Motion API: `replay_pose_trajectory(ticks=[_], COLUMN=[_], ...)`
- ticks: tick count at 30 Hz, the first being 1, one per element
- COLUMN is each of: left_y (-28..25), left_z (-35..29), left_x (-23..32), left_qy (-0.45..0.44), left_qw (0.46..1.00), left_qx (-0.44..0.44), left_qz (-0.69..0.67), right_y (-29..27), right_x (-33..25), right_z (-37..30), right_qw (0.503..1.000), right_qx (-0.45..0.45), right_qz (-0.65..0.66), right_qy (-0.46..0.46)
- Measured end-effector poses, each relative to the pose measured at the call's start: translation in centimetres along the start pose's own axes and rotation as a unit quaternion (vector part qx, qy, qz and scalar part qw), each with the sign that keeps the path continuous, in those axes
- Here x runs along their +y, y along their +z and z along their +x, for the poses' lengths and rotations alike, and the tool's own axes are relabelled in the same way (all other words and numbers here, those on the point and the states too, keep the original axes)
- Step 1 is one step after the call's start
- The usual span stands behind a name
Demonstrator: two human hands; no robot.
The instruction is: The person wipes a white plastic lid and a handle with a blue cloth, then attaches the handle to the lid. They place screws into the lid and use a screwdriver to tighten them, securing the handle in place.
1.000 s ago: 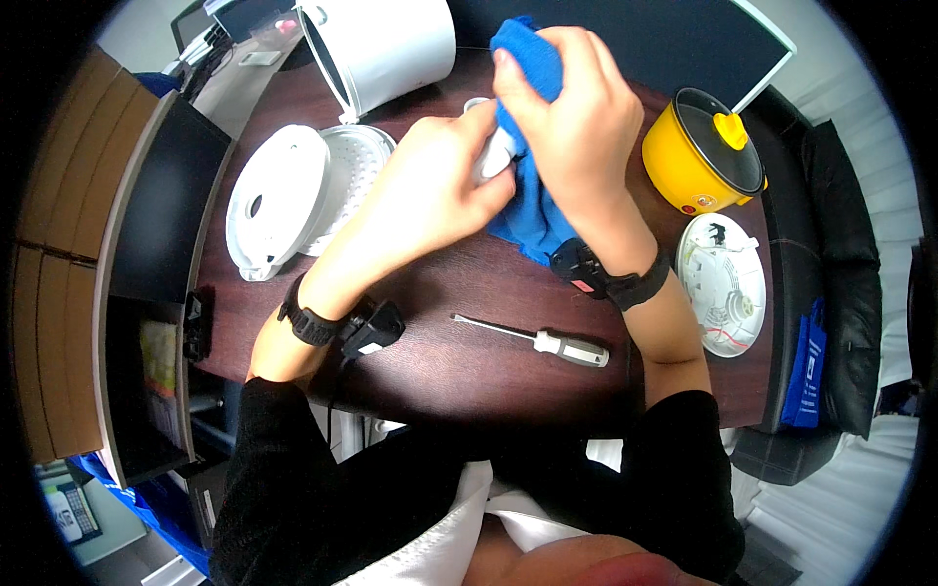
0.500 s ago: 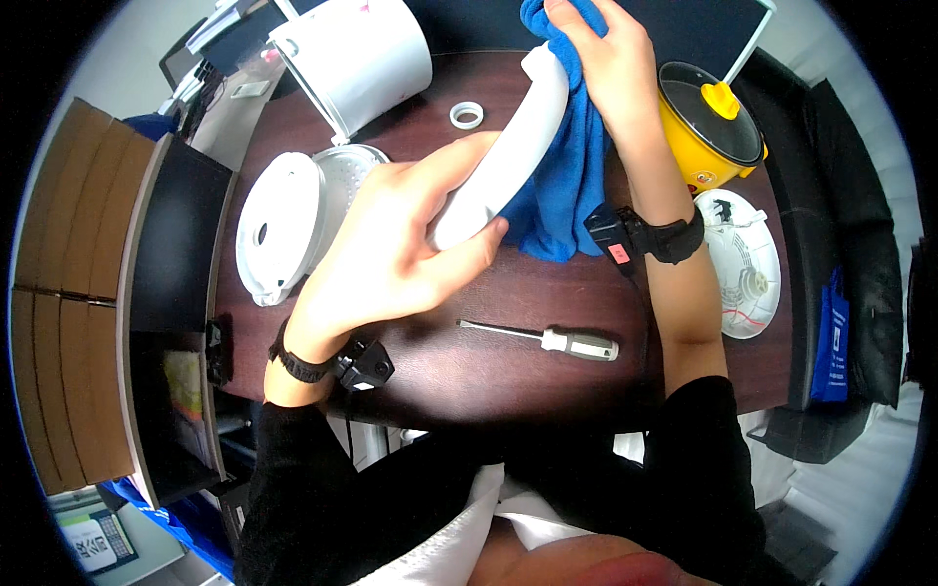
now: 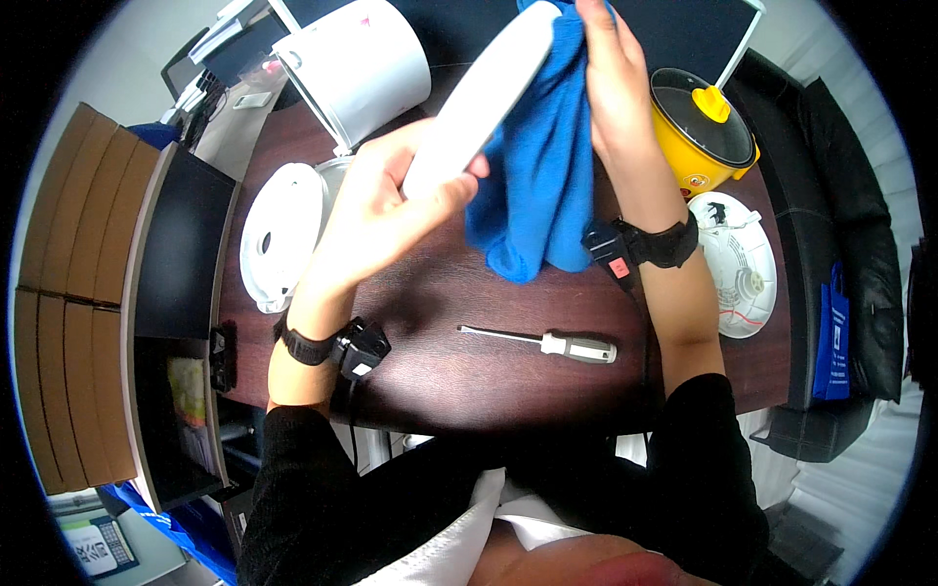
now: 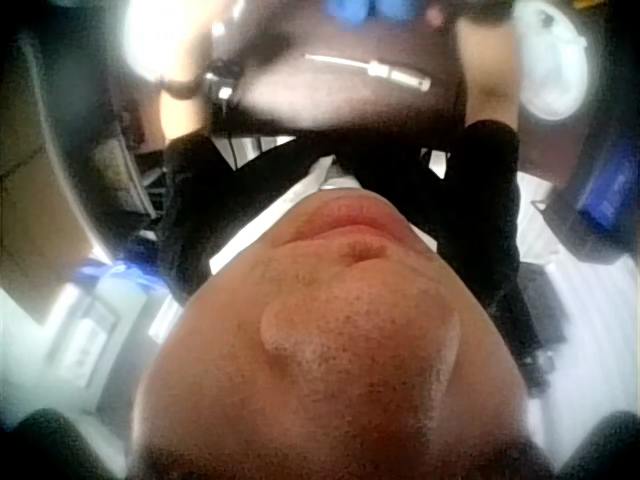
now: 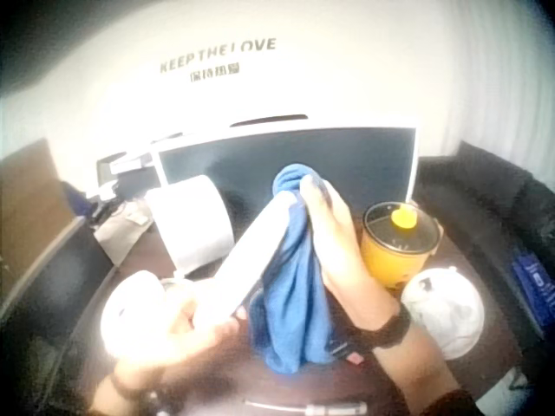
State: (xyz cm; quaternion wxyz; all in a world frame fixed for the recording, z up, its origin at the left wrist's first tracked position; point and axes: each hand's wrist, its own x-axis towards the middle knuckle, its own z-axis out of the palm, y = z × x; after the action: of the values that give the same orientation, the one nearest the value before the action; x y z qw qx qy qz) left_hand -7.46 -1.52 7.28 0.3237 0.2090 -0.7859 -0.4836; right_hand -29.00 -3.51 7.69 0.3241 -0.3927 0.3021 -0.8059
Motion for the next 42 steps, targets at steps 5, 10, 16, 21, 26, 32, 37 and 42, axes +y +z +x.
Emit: replay_pose_trajectory(ticks=[5, 10, 16, 21, 26, 32, 37, 42], left_y=[1.1, 0.8, 0.7, 0.5, 0.6, 0.6, 0.7, 0.2], left_z=[0.8, 1.1, 1.4, 1.3, 1.8, 1.7, 2.5, 2.3], left_x=[-1.1, -2.1, -2.6, -2.5, -2.7, -2.8, -3.6, -3.6], left_qy=[-0.077, -0.095, -0.097, -0.092, -0.106, -0.128, -0.122, -0.111], left_qw=[0.926, 0.810, 0.789, 0.788, 0.783, 0.792, 0.772, 0.772], left_qx=[-0.001, -0.077, -0.087, -0.097, -0.070, -0.072, -0.067, -0.086], left_qz=[-0.371, -0.573, -0.600, -0.601, -0.609, -0.592, -0.620, -0.620], right_y=[0.1, 1.1, 1.3, 1.1, 1.8, 0.5, 1.0, 0.9], right_x=[1.4, 0.8, 0.0, 0.3, 2.0, 1.2, 2.5, 2.3], right_z=[-0.7, -1.8, -2.6, -2.2, -4.2, -1.3, -2.2, -1.7], right_qw=[0.966, 0.912, 0.806, 0.779, 0.752, 0.746, 0.770, 0.777], right_qx=[-0.104, -0.018, 0.000, -0.012, -0.095, -0.057, -0.106, -0.089], right_qz=[-0.151, -0.280, -0.466, -0.459, -0.453, -0.491, -0.455, -0.435], right_qy=[-0.185, -0.299, -0.365, -0.428, -0.469, -0.447, -0.435, -0.447])
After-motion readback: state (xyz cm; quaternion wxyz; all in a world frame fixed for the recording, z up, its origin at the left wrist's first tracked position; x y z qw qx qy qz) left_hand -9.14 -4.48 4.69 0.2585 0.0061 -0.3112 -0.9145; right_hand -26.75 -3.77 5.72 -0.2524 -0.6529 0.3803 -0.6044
